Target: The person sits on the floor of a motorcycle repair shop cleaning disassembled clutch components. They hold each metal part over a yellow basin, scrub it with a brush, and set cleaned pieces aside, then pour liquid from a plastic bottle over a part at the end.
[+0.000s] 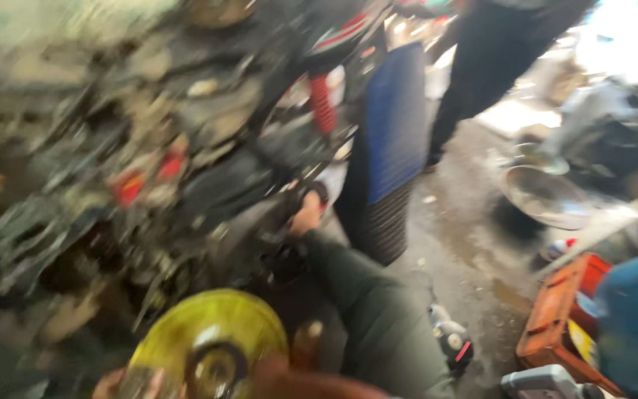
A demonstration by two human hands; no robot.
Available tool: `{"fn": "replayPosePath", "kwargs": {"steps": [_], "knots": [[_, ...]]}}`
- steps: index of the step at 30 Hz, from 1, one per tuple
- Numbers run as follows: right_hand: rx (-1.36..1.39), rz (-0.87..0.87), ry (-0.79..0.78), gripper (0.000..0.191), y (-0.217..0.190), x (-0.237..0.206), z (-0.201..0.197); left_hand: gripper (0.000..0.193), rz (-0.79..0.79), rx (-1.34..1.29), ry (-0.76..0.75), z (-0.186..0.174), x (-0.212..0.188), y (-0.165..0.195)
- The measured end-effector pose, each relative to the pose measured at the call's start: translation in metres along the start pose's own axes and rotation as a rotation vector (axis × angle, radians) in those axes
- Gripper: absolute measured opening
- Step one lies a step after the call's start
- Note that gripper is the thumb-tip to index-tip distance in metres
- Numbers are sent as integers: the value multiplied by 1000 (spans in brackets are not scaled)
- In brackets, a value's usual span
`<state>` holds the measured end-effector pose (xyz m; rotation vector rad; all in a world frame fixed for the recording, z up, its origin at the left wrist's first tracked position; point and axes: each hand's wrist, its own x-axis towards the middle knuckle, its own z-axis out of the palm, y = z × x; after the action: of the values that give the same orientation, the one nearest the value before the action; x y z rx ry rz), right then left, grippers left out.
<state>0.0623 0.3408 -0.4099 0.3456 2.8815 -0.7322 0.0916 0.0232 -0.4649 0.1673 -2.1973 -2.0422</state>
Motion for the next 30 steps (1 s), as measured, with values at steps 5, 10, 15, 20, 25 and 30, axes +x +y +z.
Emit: {"fn": "replayPosePath", "kwargs": {"steps": [5,10,15,20,25,30], "knots": [[376,-269,-299,14,-18,-50,137,86,175,-93,-136,-19,-11,-9],[696,-449,-131,14,-36,-29,107,85,358,386,-101,-32,-14,13],[485,-764,-31,14,-81,-42,84,79,233,346,-155,-32,-23,33],[456,-909,73,13,-81,-40,88,76,244,467,-173,-31,-26,41],[474,-916,38,12,-71,-38,89,74,218,501,-172,-24,-28,47],[481,-855,70,12,-73,-41,87,65,253,506,-142,-23,-32,50]]}}
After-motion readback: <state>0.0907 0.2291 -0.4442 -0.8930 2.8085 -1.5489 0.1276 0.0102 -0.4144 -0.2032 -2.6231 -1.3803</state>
